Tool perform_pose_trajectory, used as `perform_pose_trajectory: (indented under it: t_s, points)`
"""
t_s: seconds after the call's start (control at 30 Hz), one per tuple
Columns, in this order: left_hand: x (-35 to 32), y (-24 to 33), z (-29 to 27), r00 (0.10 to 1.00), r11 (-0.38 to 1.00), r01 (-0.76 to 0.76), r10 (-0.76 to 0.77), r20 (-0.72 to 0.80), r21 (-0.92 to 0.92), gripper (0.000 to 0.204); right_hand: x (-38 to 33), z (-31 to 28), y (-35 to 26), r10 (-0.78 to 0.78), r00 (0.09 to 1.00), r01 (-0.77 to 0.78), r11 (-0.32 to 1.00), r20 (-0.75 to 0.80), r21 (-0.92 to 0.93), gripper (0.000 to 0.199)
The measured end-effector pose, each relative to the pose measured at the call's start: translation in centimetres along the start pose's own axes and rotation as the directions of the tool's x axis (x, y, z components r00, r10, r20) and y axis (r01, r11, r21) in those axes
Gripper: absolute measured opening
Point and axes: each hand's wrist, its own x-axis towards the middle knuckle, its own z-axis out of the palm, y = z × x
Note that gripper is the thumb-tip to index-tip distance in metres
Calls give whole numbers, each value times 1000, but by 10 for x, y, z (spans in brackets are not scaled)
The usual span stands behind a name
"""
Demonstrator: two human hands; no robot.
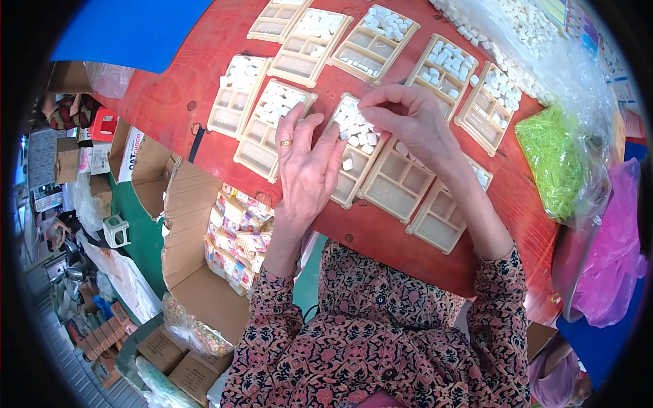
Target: Sorting and packing small white blocks into divided plastic trays on a workbench.
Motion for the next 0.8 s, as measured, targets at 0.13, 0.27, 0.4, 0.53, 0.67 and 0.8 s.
perform_pose_trajectory:
  t_s: [0.13,0.27,0.4,0.53,0.67,0.8]
  points:
    - [-1,-1,-1,999,999,2,-3,-41,-33,24,-2,-6,-6,-30,997,27,999,-69,-44,11]
    - [0,1,-3,1000,1000,-7,7,-29,-28,24,-6,-13,-11,2,995,-12,995,-98,-100,12]
    - [0,1,-2,1000,1000,-7,7,-25,-17,22,-14,-15,-13,10,997,-23,987,-79,-161,11]
    - [0,0,0,999,999,-1,0,-45,-34,20,-18,-19,-3,20,1000,-22,978,-9,-205,8]
    - [-1,-1,0,999,1000,-1,0,-42,-27,20,-16,-7,-1,-188,982,174,877,14,-449,7]
    - [0,0,-1,999,999,-18,16,-46,-49,18,-15,1,4,-365,926,338,681,99,-650,6]
